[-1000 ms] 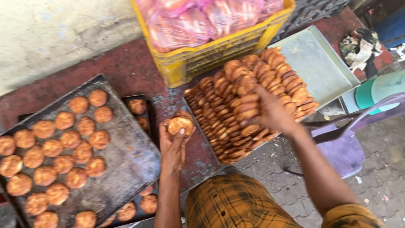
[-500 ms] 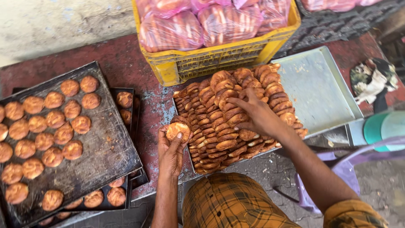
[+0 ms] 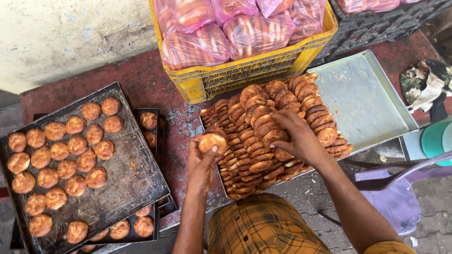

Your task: The person stacks small round baked items from several metal trays into organized rows on a larger flat surface and into a metal bin by hand.

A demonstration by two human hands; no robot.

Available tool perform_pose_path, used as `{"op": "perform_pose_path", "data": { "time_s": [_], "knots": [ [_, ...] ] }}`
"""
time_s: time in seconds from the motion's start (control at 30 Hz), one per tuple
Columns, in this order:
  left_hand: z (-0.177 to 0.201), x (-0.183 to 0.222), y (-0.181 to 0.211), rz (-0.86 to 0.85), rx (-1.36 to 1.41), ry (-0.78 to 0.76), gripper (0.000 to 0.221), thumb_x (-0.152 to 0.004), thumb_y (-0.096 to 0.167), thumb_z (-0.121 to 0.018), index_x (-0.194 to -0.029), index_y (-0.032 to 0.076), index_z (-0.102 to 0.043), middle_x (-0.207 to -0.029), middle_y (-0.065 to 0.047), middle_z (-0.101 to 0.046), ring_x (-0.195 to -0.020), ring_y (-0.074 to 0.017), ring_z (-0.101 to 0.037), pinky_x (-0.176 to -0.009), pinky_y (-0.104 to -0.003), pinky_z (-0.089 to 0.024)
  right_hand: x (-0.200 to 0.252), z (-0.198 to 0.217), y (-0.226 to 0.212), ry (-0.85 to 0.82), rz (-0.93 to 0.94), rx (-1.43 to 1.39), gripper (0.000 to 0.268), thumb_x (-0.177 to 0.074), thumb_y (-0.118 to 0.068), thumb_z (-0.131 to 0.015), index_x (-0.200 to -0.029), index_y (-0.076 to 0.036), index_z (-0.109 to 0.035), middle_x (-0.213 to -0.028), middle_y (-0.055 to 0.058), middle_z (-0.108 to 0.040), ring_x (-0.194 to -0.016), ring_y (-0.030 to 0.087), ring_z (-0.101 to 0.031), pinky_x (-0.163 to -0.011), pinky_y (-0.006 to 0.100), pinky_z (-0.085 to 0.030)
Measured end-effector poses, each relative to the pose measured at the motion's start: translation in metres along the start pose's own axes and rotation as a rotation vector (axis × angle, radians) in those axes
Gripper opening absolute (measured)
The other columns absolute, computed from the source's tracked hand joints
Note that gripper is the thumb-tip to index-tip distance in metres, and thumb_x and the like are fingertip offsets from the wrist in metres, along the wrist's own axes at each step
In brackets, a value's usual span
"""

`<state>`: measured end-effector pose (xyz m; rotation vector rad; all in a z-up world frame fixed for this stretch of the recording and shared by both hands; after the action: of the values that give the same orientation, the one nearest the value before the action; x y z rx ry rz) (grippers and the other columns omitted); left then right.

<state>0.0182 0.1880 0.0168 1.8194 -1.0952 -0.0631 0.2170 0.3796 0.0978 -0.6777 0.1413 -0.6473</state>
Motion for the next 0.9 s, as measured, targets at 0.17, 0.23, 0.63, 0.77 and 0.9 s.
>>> {"op": "perform_pose_path", "data": {
  "time_s": [0.17, 0.23, 0.63, 0.77, 0.9],
  "knots": [
    [-0.051, 0.011, 0.01, -0.117, -0.22, -0.221, 0.059, -0.088, 0.011, -0.073, -0.134, 0.014, -0.037, -0.13, -0.015, -0.062, -0.121, -0.0282, -0.064, -0.101, -0.043, -0.061, 0.021, 0.02, 0.002, 0.198, -0.204, -0.244, 0.08, -0.075, -0.027, -0.085, -0.147, -0.016, -0.051, -0.144, 0.008, -0.06, -0.122, 0.022, -0.068, -0.107, 0.042, -0.056],
    [-0.083, 0.025, 0.01, -0.239, -0.35, -0.344, 0.06, -0.095, 0.019, -0.07, -0.141, 0.014, -0.031, -0.135, -0.016, -0.057, -0.125, -0.0288, -0.064, -0.103, -0.042, -0.061, 0.032, 0.017, -0.006, 0.204, -0.175, -0.55, 0.076, -0.083, -0.019, -0.077, -0.152, -0.015, -0.045, -0.147, 0.009, -0.057, -0.128, 0.022, -0.064, -0.11, 0.042, -0.055],
    [-0.204, 0.03, 0.001, -0.539, -0.927, -0.713, 0.098, -0.093, 0.025, -0.068, -0.163, -0.001, -0.003, -0.169, -0.031, -0.012, -0.16, -0.047, -0.014, -0.13, -0.055, -0.014, 0.029, 0.05, 0.037, 0.201, -0.126, -0.92, 0.068, -0.084, 0.007, -0.067, -0.148, -0.007, -0.05, -0.141, 0.014, -0.059, -0.123, 0.028, -0.064, -0.103, 0.042, -0.061],
    [-0.201, -0.035, 0.048, -0.681, -1.12, -0.514, 0.065, -0.105, 0.039, -0.054, -0.158, 0.006, -0.036, -0.165, -0.02, -0.04, -0.156, -0.0351, -0.035, -0.131, -0.055, -0.022, -0.013, 0.066, 0.06, 0.07, -0.081, -0.804, 0.068, -0.083, -0.004, -0.07, -0.147, -0.013, -0.049, -0.139, 0.01, -0.061, -0.121, 0.025, -0.066, -0.099, 0.04, -0.062],
    [-0.213, -0.099, 0.053, -0.575, -1.398, -0.553, 0.04, -0.108, 0.036, -0.044, -0.134, 0.01, -0.061, -0.139, -0.015, -0.061, -0.139, -0.0337, -0.051, -0.12, -0.071, -0.014, -0.049, 0.06, 0.058, 0.087, 0.121, -0.384, 0.067, -0.085, -0.012, -0.078, -0.147, -0.014, -0.053, -0.136, 0.014, -0.065, -0.121, 0.025, -0.067, -0.106, 0.039, -0.057]
  ]
}}
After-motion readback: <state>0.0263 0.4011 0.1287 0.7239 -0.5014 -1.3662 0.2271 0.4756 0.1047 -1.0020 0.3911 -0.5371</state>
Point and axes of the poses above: each hand's wrist, its own x-axis away from the middle knuckle, its own z-axis out of the back of the hand, y = z × x, the point moved 5 cm from there along -x, towards the middle knuckle
